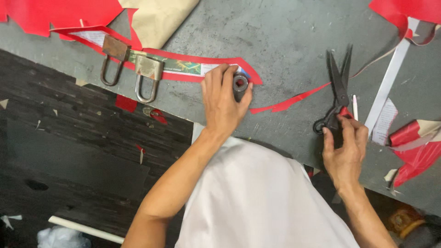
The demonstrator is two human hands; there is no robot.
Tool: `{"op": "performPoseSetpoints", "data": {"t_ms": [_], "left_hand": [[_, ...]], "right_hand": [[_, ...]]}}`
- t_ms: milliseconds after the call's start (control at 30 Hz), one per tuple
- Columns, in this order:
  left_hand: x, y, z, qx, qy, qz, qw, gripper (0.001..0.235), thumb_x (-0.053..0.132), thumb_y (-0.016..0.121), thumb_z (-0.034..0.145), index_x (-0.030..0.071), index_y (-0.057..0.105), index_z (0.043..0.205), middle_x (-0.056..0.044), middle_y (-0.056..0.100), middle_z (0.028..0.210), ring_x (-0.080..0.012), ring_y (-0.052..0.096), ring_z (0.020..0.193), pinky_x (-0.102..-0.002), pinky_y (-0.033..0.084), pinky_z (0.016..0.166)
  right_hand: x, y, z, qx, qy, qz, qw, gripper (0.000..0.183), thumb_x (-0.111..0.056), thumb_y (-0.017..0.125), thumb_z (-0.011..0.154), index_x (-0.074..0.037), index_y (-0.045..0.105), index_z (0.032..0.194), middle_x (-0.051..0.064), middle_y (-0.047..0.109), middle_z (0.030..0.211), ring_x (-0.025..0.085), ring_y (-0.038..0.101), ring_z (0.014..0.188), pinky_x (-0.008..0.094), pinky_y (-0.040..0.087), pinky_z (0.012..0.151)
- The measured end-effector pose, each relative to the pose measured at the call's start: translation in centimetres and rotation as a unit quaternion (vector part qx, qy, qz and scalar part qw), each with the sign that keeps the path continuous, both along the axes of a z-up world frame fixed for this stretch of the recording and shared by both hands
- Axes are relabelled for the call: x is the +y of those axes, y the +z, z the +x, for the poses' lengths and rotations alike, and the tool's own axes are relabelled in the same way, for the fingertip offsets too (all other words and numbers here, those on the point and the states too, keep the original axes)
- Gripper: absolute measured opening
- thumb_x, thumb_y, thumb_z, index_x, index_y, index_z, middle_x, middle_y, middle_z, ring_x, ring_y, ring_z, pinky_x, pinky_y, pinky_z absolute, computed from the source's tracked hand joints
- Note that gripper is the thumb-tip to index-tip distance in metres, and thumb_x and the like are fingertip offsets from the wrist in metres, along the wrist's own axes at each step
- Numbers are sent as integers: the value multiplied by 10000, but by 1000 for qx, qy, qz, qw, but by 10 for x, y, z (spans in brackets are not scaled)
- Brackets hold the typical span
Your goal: The person uses a straightedge and marker to draw a line on a red fabric sheet, then cuts along the marked line with scissors. They repeatedly reposition the straightedge and cut multiple sections, leaving trimmed pieces on the table.
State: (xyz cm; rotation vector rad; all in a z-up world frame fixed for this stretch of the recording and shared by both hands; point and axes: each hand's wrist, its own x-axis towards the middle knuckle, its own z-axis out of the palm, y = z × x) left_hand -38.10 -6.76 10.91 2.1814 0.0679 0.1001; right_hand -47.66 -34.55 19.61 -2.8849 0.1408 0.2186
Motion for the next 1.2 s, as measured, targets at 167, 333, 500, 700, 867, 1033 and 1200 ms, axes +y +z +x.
{"op": "performPoseSetpoints", "data": {"t_ms": [167, 333, 500, 700, 867, 1033, 1200], "left_hand": [[-13, -12, -2, 9, 28, 33, 999, 428, 173, 831, 848, 40, 609, 1189, -124, 569, 1240, -328, 529, 1136, -468, 413, 988], [-17, -11, -2, 14, 45, 42, 998, 416, 164, 826, 868, 29, 599, 1189, -118, 552, 1252, -321, 518, 1143, -470, 408, 1000], [-17, -8, 0, 18, 49, 30, 998, 435, 159, 832, 848, 22, 595, 1187, -119, 550, 1255, -326, 517, 1164, -468, 402, 1009], [-16, -7, -1, 37, 46, 28, 998, 432, 161, 837, 832, 31, 598, 1168, -117, 557, 1254, -329, 517, 1163, -473, 400, 1015], [-14, -6, 1, 27, 52, 21, 998, 432, 148, 829, 842, 31, 608, 1195, -112, 566, 1266, -321, 525, 1183, -464, 403, 1029], [-14, -8, 0, 28, 49, 18, 998, 437, 142, 831, 828, 25, 612, 1188, -118, 569, 1261, -321, 523, 1176, -468, 401, 1032], [-14, -8, 0, 25, 52, 20, 998, 439, 145, 831, 825, 25, 614, 1187, -114, 563, 1262, -323, 522, 1180, -468, 399, 1031]], "right_hand": [[-9, -1, 1, 54, -64, 45, 995, 484, 44, 674, 968, -1, 579, 1441, 163, 620, 1158, 276, 675, 1011, 376, 551, 904], [-21, 5, 16, 104, -128, 113, 980, 658, 124, 623, 889, 0, 513, 1526, 132, 663, 1104, 190, 648, 986, 307, 540, 857], [-31, 21, 24, 186, -202, 360, 892, 712, 130, 587, 818, -47, 497, 1502, 18, 688, 1087, 72, 653, 981, 214, 520, 856], [-13, 4, 3, 421, -186, 290, 839, 501, -53, 887, 694, -50, 742, 1173, -33, 576, 748, 68, 523, 665, 244, 419, 580], [0, -22, 3, 460, -164, 294, 822, 448, -178, 946, 636, -57, 753, 1022, -60, 575, 657, 52, 506, 589, 241, 392, 504], [8, -31, 12, 435, -152, 298, 836, 472, -226, 957, 621, -50, 754, 1010, -68, 539, 678, 51, 476, 604, 239, 387, 520], [19, -30, 21, 422, -129, 289, 849, 477, -264, 946, 631, -45, 753, 1008, -75, 557, 694, 41, 502, 622, 226, 415, 550]]}}
